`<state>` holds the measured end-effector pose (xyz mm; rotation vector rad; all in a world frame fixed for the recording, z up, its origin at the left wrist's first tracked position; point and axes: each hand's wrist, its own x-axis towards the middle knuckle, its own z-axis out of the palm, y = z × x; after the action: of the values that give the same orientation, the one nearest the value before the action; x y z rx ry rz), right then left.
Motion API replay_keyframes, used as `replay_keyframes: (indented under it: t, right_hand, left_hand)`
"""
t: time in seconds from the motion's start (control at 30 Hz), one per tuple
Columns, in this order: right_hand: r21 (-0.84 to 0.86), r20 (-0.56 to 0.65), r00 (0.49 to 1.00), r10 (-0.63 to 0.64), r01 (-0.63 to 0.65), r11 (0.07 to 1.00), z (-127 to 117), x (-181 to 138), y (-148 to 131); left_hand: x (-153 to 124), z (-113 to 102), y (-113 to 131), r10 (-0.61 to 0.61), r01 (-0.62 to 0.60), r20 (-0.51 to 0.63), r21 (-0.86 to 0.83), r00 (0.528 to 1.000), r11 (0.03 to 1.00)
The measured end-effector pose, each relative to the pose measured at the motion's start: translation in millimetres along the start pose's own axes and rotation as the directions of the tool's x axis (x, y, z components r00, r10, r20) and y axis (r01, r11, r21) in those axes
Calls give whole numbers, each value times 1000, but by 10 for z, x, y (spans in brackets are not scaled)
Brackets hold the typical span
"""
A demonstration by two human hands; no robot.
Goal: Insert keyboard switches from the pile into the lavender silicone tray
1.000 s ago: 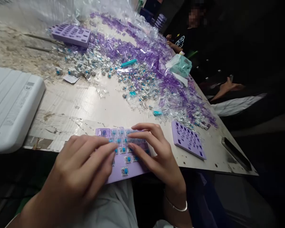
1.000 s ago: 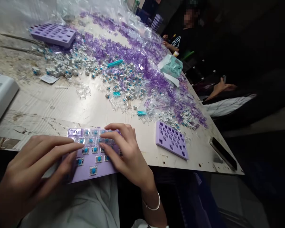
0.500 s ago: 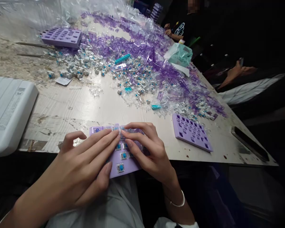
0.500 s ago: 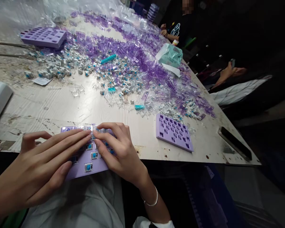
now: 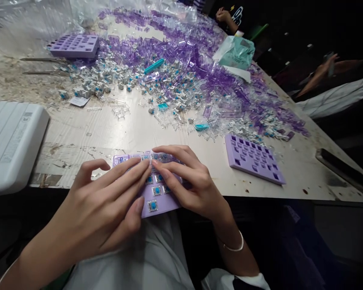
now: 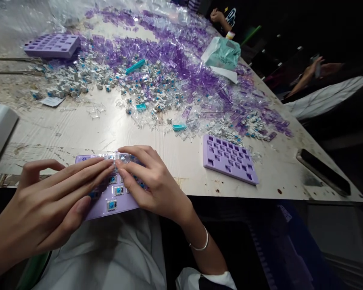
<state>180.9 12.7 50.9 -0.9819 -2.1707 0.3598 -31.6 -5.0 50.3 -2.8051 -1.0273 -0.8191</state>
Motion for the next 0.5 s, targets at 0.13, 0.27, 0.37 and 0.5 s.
replay_keyframes:
  t: [0.13,0.27,0.37,0.5]
  right_hand:
    - [41,-23,1000,-8,8,999,4,-19,15]
    - [74,-35,999,-16,18,997,-3,-21,40]
    - [106,-38,999,-28,32,994,-15,-8,60]
    - [114,-7,999,-43,44,993,-29,13,70]
  left_hand:
    - [18,13,0,-10,10,19,2,1000,1000]
    - [43,34,18,-15,15,-7,-4,1000,1000]
    - [34,35,23,-26,26,-13,-16,1000,1000]
    - [9,15,12,-21,21,11,-29,1000,999]
